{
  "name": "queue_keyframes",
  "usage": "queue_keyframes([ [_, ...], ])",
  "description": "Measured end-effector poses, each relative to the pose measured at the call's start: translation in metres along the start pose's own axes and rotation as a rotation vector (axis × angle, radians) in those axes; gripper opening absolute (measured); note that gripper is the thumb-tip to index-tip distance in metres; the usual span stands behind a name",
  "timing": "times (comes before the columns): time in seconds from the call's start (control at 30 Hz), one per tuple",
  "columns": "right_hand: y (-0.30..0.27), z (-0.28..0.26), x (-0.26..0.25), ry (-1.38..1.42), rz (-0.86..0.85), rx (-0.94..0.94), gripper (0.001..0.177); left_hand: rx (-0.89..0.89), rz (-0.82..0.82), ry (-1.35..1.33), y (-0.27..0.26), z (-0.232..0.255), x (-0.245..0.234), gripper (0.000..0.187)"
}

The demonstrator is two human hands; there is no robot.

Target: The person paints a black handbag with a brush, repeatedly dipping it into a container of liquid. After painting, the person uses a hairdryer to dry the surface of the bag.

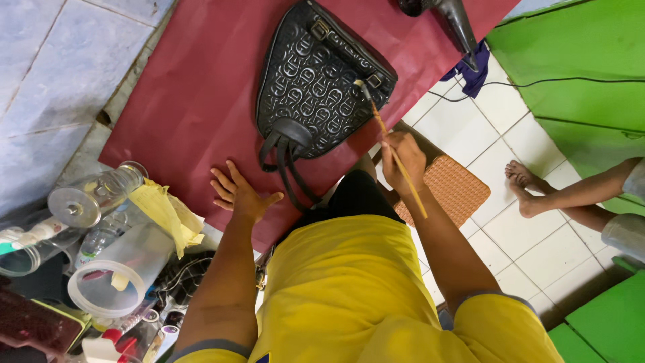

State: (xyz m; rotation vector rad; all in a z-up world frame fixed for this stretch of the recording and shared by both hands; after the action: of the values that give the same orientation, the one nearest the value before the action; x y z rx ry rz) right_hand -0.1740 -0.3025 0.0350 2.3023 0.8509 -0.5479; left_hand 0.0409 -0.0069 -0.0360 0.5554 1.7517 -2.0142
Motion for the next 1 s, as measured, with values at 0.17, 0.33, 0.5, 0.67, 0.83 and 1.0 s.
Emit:
queue_keyframes([
  [0.17, 0.005, -0.004, 0.002, 0.061, -0.016, -0.021, 0.009, -0.002, 0.003, 0.008, 0.002, -0.001, 0.002, 0.153],
  [0.33, -0.023, 0.021, 0.022, 0.011, -0.088, -0.031, 0.016, 0.017, -0.018, -0.007, 0.0, 0.001, 0.0, 0.153],
  [0.5, -0.009, 0.017, 0.019, -0.026, -0.066, -0.06, 0.014, 0.015, -0.028, -0.007, -0.001, 0.002, -0.002, 0.152],
  [0.67, 0.001, 0.011, 0.018, -0.102, -0.11, -0.108, 0.014, 0.005, -0.029, 0.0, -0.001, 0.003, -0.002, 0.152],
  [0.83, 0.003, 0.004, 0.029, -0.147, -0.173, -0.17, 0.013, -0.004, -0.022, -0.001, -0.001, 0.002, -0.002, 0.152],
  [1.0, 0.015, 0.004, 0.028, -0.15, -0.128, -0.118, 0.016, -0.035, -0.011, 0.029, 0.007, -0.006, 0.005, 0.155],
])
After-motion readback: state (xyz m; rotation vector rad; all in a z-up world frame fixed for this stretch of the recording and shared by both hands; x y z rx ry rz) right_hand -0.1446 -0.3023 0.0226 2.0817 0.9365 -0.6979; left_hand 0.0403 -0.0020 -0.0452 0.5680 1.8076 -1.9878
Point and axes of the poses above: each hand's wrist, its own y-axis towards the middle knuckle, its own x-axis out of the palm, z = x × y, the point moved 6 cm from there along y, towards the middle knuckle
